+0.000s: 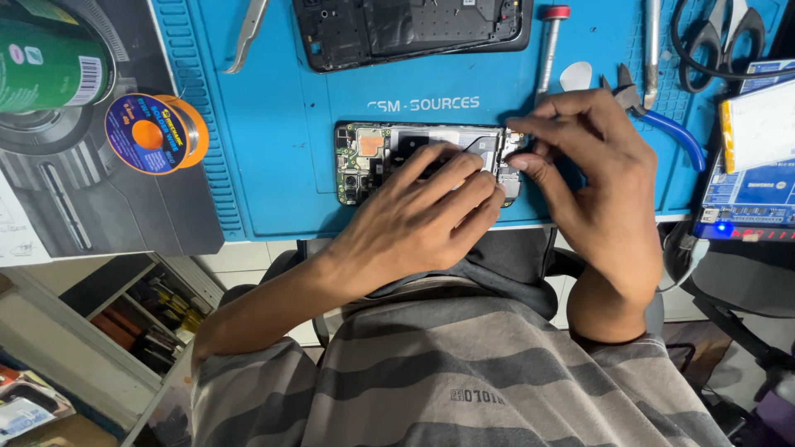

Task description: The person handles a small metallic component and a black cable, then uses a screwdriver to tighten screws on a disassembled smartphone motherboard. The person also picks up and places the phone's back cover on the workbench.

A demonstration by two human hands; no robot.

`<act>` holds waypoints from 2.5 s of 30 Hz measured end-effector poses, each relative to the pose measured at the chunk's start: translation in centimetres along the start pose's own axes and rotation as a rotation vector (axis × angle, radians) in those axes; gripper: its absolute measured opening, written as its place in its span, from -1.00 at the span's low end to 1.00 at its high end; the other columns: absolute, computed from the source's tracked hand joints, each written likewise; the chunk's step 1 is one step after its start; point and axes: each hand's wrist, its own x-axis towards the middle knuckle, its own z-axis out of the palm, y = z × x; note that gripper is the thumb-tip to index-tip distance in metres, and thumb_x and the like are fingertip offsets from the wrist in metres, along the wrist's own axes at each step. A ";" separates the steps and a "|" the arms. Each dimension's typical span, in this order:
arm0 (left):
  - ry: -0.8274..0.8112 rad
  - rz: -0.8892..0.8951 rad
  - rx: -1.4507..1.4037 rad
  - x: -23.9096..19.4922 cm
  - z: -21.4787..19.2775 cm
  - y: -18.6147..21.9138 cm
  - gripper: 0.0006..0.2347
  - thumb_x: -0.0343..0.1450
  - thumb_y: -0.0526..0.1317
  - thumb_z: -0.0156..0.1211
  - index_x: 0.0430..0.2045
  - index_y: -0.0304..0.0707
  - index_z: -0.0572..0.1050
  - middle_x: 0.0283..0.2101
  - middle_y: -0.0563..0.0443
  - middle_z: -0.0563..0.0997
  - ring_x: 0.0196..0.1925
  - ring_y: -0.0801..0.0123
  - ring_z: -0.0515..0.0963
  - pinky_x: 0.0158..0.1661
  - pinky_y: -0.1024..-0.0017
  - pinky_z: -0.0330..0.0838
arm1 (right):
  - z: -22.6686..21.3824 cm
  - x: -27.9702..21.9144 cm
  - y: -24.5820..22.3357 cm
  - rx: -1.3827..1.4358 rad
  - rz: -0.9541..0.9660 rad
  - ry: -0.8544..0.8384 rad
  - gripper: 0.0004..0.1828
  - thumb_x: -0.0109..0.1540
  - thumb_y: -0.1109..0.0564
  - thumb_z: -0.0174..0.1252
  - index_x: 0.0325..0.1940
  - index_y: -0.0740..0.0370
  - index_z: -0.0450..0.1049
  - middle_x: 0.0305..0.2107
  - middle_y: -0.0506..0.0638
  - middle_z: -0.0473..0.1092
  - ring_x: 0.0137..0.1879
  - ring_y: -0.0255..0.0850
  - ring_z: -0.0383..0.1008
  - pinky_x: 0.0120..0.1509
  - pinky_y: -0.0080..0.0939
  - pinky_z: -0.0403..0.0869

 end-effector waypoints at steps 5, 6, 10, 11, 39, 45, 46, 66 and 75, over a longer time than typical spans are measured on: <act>0.027 -0.001 -0.010 0.0 0.0 -0.1 -0.77 0.48 -0.34 0.30 0.00 -0.43 0.58 0.02 -0.08 0.54 0.19 0.19 0.51 0.25 0.12 0.43 | -0.3 0.1 1.0 0.098 0.000 -0.039 -0.68 0.27 0.35 0.41 0.09 0.32 0.55 -0.04 0.06 0.35 -0.14 -0.32 0.44 -0.04 -0.38 0.48; 0.032 -0.006 -0.017 0.0 0.1 -0.1 -0.77 0.48 -0.34 0.30 0.01 -0.42 0.58 0.03 -0.07 0.54 0.19 0.19 0.51 0.25 0.13 0.42 | -0.4 0.1 1.1 0.110 0.014 -0.047 -0.69 0.28 0.35 0.41 0.09 0.32 0.55 -0.05 0.05 0.35 -0.14 -0.33 0.44 -0.05 -0.39 0.48; 0.039 -0.009 -0.033 0.0 0.1 -0.1 -0.76 0.49 -0.35 0.30 0.04 -0.41 0.58 0.06 -0.08 0.54 0.21 0.19 0.50 0.27 0.13 0.42 | -0.4 0.2 1.3 0.132 0.040 -0.060 -0.71 0.28 0.36 0.40 0.07 0.33 0.55 -0.02 0.04 0.35 -0.14 -0.35 0.42 -0.10 -0.41 0.44; 0.029 -0.006 -0.030 0.0 0.1 -0.1 -0.77 0.49 -0.34 0.30 0.01 -0.41 0.58 0.06 -0.08 0.55 0.21 0.19 0.51 0.27 0.12 0.42 | -0.4 0.2 1.2 0.130 0.040 -0.059 -0.72 0.28 0.37 0.40 0.06 0.34 0.55 0.00 0.05 0.35 -0.15 -0.35 0.41 -0.11 -0.42 0.43; 0.083 -0.001 -0.139 0.2 0.0 -0.5 -0.79 0.45 -0.38 0.34 -0.06 -0.50 0.58 -0.02 -0.15 0.56 0.12 0.14 0.54 0.16 0.18 0.53 | -0.3 0.9 1.8 0.461 0.226 -0.123 -0.84 0.33 0.34 0.32 -0.03 0.35 0.51 -0.22 -0.07 0.51 -0.12 -0.46 0.47 -0.05 -0.50 0.40; 0.059 -0.006 -0.138 0.3 -0.4 -0.5 -0.79 0.46 -0.36 0.31 -0.06 -0.50 0.58 -0.01 -0.14 0.56 0.15 0.14 0.54 0.19 0.16 0.51 | 0.0 0.6 2.0 0.451 0.264 -0.090 -0.84 0.35 0.33 0.34 -0.02 0.36 0.53 -0.26 -0.05 0.52 -0.20 -0.48 0.45 -0.10 -0.52 0.40; 0.050 -0.011 -0.134 0.2 -0.5 -0.4 -0.79 0.47 -0.36 0.30 -0.05 -0.50 0.58 -0.01 -0.13 0.56 0.16 0.14 0.54 0.20 0.16 0.50 | 0.1 0.6 2.0 0.445 0.270 -0.089 -0.84 0.35 0.32 0.35 -0.01 0.35 0.53 -0.30 -0.05 0.51 -0.22 -0.49 0.44 -0.13 -0.54 0.38; 0.017 -0.002 -0.088 0.0 0.0 -0.3 -0.88 0.46 -0.32 0.29 -0.22 -0.44 0.59 0.02 -0.09 0.55 0.19 0.16 0.53 0.24 0.10 0.46 | 1.1 1.0 -0.1 0.139 0.144 0.072 -0.80 0.19 0.38 0.38 -0.14 0.38 0.52 -0.29 -0.03 0.36 -0.34 -0.39 0.28 -0.31 -0.42 0.25; -0.008 -0.008 -0.051 0.0 0.4 0.1 -0.90 0.46 -0.28 0.27 -0.29 -0.34 0.61 0.11 -0.05 0.53 0.23 0.17 0.49 0.26 0.05 0.42 | 0.7 0.5 0.1 -0.020 0.038 0.028 -0.79 0.32 0.33 0.43 -0.01 0.31 0.55 -0.33 0.00 0.37 -0.27 -0.29 0.42 -0.19 -0.33 0.39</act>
